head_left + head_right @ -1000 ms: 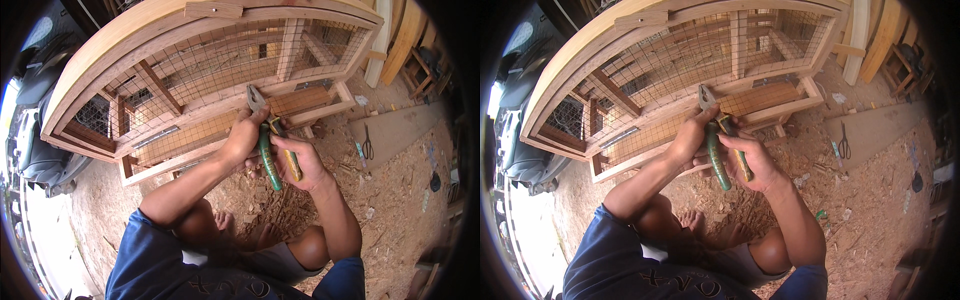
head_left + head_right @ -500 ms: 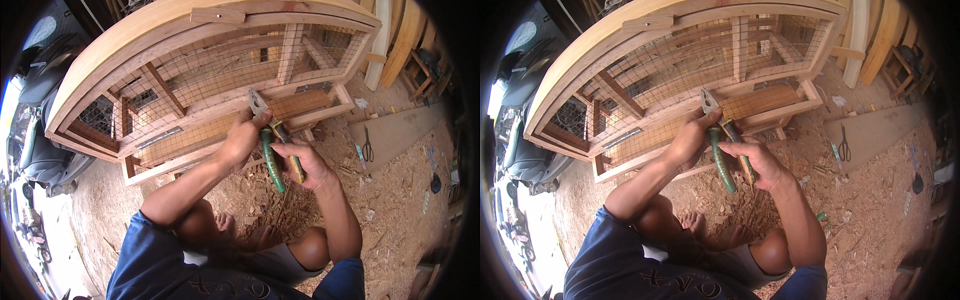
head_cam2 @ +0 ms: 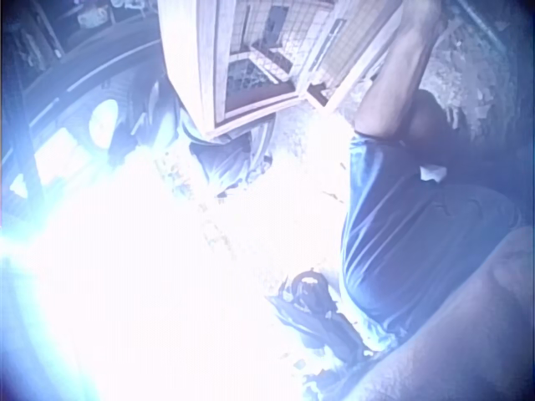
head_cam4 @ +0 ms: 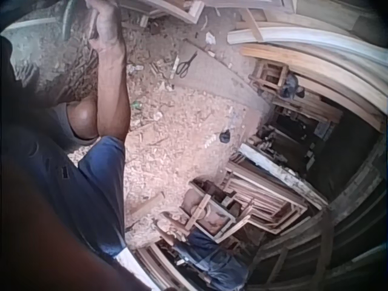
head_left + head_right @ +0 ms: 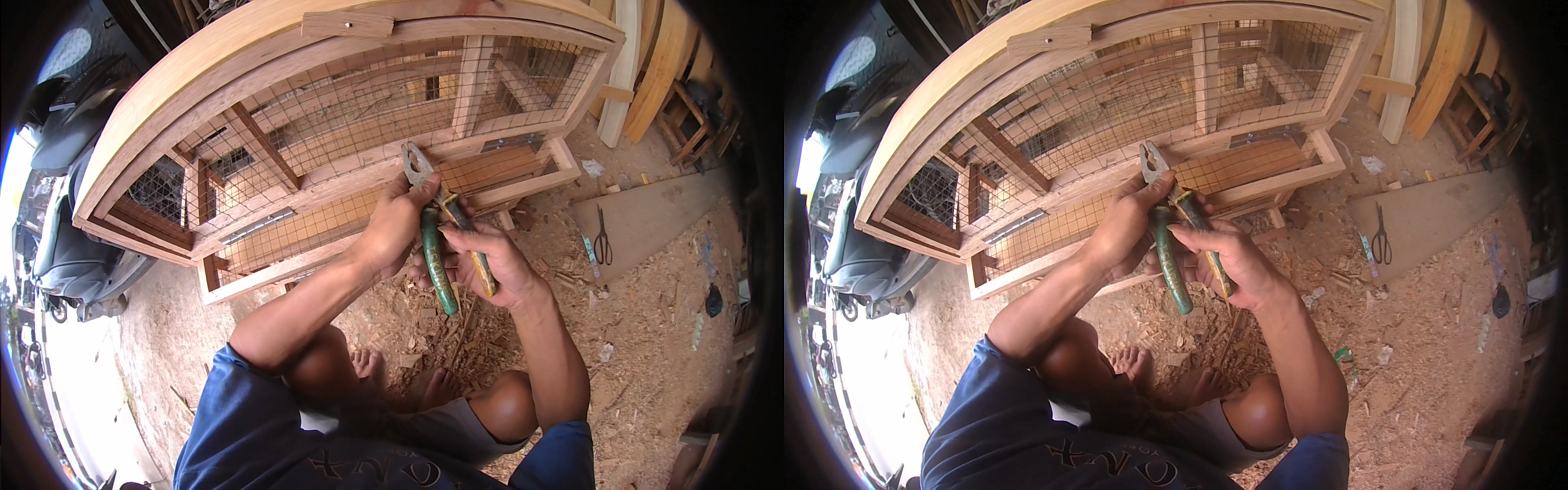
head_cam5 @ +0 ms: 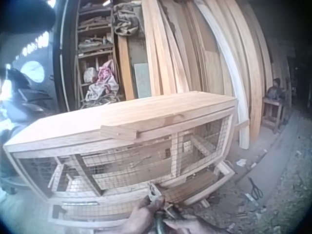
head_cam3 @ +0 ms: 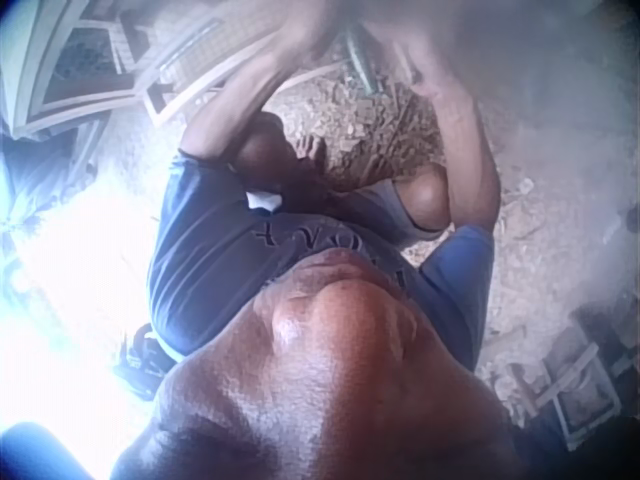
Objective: The person uses pliers to bend and secure wire staples into the wooden frame of a cage-like structure. They repeatedly position the wire and press it into the wood, working along the frame edges.
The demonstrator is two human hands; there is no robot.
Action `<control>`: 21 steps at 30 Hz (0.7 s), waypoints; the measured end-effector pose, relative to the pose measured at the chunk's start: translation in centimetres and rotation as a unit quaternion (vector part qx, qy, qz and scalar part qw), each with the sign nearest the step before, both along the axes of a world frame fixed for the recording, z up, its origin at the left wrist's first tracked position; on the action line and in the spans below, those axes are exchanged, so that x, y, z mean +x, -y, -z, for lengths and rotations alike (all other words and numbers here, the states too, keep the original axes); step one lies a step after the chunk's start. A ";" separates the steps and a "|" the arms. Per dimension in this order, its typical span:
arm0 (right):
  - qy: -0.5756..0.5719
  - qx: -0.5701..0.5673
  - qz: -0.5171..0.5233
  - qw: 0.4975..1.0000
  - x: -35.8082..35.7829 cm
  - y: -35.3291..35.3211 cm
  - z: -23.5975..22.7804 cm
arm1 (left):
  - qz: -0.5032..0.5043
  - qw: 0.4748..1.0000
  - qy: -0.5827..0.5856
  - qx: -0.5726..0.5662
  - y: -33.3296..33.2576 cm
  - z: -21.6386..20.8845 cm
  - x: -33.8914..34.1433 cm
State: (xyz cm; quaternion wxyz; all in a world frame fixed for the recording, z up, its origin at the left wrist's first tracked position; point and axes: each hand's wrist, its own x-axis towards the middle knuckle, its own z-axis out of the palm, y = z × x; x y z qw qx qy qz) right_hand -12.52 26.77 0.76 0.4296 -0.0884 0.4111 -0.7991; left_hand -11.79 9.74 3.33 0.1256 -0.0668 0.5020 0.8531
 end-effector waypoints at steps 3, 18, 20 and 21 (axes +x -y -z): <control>0.022 -0.017 0.007 1.000 0.0 0.1 0.6 | -0.004 1.000 -0.007 -0.001 0.0 0.2 -0.3; -0.123 0.186 0.039 0.974 1.4 -0.2 -2.1 | 0.019 0.999 0.022 -0.017 -0.1 0.4 0.7; -0.237 0.267 0.029 0.934 1.5 -0.1 -2.6 | -0.020 0.999 0.022 -0.024 -0.5 0.6 0.8; -0.216 0.222 0.019 0.951 1.4 -0.1 -2.7 | -0.012 0.999 0.029 -0.026 -0.3 0.6 0.7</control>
